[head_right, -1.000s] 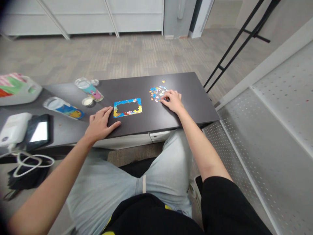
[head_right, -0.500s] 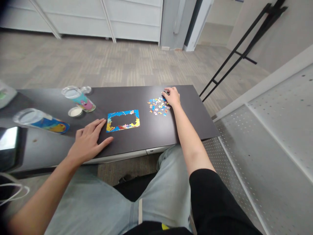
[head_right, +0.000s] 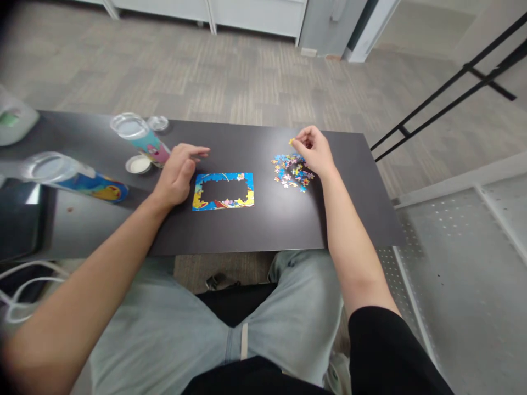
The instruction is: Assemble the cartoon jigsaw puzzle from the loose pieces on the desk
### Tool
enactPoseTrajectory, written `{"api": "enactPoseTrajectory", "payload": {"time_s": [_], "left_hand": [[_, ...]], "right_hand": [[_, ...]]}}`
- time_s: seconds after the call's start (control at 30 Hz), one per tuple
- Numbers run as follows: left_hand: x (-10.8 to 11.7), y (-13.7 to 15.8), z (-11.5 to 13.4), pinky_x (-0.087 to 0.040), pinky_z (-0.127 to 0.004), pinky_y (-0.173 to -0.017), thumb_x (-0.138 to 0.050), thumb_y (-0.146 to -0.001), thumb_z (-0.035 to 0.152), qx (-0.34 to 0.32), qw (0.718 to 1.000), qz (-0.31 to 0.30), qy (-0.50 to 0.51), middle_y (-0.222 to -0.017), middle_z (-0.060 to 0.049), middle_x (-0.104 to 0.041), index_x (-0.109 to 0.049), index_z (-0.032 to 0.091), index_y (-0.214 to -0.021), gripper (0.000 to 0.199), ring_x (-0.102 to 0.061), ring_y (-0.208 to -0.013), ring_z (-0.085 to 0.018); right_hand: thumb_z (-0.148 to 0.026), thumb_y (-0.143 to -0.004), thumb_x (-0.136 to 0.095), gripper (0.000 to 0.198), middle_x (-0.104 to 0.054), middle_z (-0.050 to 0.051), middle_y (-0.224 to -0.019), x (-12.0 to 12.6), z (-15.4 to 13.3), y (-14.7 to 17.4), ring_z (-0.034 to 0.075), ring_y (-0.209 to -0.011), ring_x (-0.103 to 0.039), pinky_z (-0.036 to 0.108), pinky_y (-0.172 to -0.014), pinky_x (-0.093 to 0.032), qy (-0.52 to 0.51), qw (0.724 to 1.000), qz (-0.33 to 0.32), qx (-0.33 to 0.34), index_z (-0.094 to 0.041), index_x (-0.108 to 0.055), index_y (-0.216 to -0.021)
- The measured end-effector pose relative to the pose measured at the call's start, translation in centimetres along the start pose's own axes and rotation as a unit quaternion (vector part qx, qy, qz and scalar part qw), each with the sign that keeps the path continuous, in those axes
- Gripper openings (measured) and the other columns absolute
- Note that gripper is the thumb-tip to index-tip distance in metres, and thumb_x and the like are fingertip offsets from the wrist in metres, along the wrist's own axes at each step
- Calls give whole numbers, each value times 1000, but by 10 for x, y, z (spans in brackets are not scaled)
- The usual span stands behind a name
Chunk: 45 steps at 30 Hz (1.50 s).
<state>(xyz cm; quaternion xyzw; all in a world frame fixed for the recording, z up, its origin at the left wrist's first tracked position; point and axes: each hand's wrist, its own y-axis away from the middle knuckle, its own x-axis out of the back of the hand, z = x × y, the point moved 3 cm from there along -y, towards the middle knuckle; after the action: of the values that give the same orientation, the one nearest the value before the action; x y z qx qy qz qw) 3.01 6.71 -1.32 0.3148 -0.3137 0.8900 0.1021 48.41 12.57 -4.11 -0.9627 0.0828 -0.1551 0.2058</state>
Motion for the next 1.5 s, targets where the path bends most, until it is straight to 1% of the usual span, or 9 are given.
{"api": "enactPoseTrajectory", "payload": {"time_s": [0.13,0.23,0.37,0.5,0.67,0.9,1.03,1.3,1.5], "left_hand": [[-22,-49,-13,-62,-51,-99,-36,-125,102,41,997,10,63,-95,-12,-70,-78,29,-95,89,-70,-95,-33],[-33,-73,-25,-52,-47,-85,-44,-124,98,80,990,27,112,-78,-6,-53,-70,30,-85,83,-60,-83,-30],[-41,-85,-37,-47,-47,-86,-69,-117,86,75,984,33,159,-76,-5,-58,-73,30,-80,68,-61,-83,-30],[-48,-90,-45,-39,-47,-81,-80,-116,78,76,985,3,152,-78,-5,-68,-77,34,-79,57,-54,-78,-30],[-52,-94,-41,-30,-45,-79,-71,-129,38,62,991,-23,116,-74,2,-58,-79,33,-88,42,-39,-72,-23],[-44,-97,-13,-27,-43,-78,-71,-129,6,71,992,-23,104,-65,7,-47,-69,33,-78,58,-34,-67,-21],[-41,-96,-4,-27,-43,-77,-71,-129,1,81,990,-21,112,-63,8,-44,-67,32,-75,62,-34,-65,-20],[-38,-97,2,-25,-44,-77,-72,-129,0,94,989,-13,110,-62,9,-43,-69,31,-71,65,-34,-64,-19],[-39,-98,2,-24,-44,-75,-73,-129,-4,94,989,-3,114,-59,11,-40,-71,27,-72,65,-32,-62,-18]], "right_hand": [[-69,-97,-105,49,-75,-1,-94,-60,-51,7,23,-81,-64,40,-77,-57,-63,989,-128,34,-35,-81,-123],[-69,-104,-104,43,-80,2,-100,-114,-102,21,23,-89,-69,39,-83,-59,-51,964,-252,59,-31,-87,-116],[-57,-107,-100,31,-87,2,-97,-155,-140,50,24,-89,-73,39,-81,-57,-24,931,-361,36,-28,-92,-118],[-54,-110,-98,29,-90,3,-96,-162,-140,69,24,-85,-74,39,-79,-55,-23,919,-393,11,-27,-94,-119],[-50,-107,-100,28,-90,1,-95,-169,-137,78,22,-79,-72,39,-73,-53,-41,917,-395,-27,-27,-90,-119],[-36,-108,-93,10,-86,-3,-88,-185,-150,91,16,-66,-63,39,-66,-44,-43,909,-414,-7,-26,-91,-106],[-37,-109,-90,10,-83,-3,-87,-187,-152,92,17,-69,-66,40,-70,-48,-18,909,-416,-8,-27,-92,-105],[-53,-114,-95,24,-84,1,-90,-184,-151,88,22,-79,-71,42,-79,-58,21,906,-422,14,-30,-94,-108],[-30,-108,-95,1,-85,1,-94,-187,-152,89,23,-76,-70,45,-81,-61,12,907,-420,39,-29,-94,-108]]}}
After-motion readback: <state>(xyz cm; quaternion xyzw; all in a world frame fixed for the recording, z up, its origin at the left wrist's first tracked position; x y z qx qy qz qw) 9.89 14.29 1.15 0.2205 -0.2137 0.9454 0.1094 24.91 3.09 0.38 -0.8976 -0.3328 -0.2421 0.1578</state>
